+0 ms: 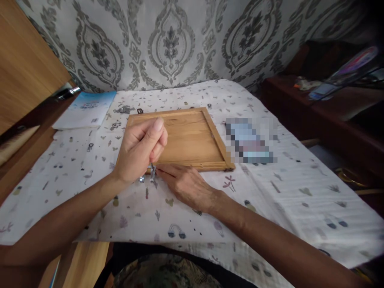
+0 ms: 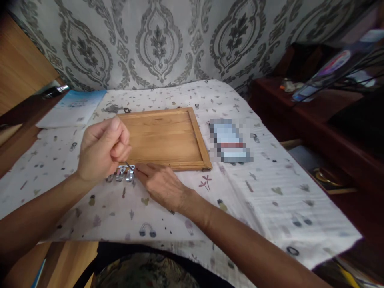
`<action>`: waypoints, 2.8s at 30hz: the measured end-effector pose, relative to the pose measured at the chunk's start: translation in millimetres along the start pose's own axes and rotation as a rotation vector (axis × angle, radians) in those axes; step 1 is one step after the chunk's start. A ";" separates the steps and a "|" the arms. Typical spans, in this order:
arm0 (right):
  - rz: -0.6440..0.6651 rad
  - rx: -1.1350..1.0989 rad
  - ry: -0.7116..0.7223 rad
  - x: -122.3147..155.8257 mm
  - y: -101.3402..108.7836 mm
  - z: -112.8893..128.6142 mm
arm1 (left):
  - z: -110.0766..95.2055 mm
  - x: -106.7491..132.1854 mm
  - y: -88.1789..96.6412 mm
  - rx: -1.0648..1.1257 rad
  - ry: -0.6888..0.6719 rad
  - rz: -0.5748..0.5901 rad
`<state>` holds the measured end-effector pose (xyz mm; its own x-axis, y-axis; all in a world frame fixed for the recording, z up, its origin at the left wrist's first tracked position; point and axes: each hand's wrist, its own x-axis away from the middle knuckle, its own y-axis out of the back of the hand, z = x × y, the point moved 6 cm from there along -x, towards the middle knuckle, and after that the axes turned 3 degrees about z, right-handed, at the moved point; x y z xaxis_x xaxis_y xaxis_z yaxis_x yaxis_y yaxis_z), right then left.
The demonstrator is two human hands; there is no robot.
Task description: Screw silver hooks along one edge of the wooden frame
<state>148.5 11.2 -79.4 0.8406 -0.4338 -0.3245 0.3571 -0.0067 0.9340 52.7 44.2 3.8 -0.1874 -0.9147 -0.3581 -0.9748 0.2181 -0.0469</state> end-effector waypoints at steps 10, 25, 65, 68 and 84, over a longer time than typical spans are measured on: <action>-0.033 0.007 0.015 1.2 -0.4 0.8 | 2.2 2.9 -3.8 -0.057 -0.005 0.069; -0.030 -0.009 -0.011 1.4 -3.3 -0.3 | -43.5 -4.4 17.8 0.037 -0.145 -0.057; -0.149 0.029 0.037 3.6 1.6 0.7 | 6.2 48.2 164.9 -0.039 -0.257 -0.561; -0.137 0.030 0.030 3.5 1.2 0.7 | 7.1 56.3 163.0 -0.113 -0.235 -0.549; -0.097 0.013 0.005 3.0 -1.0 1.6 | 20.3 92.0 161.6 -0.760 -0.050 -0.224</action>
<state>150.0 8.5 -81.0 0.8043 -0.4257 -0.4145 0.4321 -0.0598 0.8999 -119.7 2.2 -55.7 0.0106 -0.8892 -0.4574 -0.8075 -0.2774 0.5205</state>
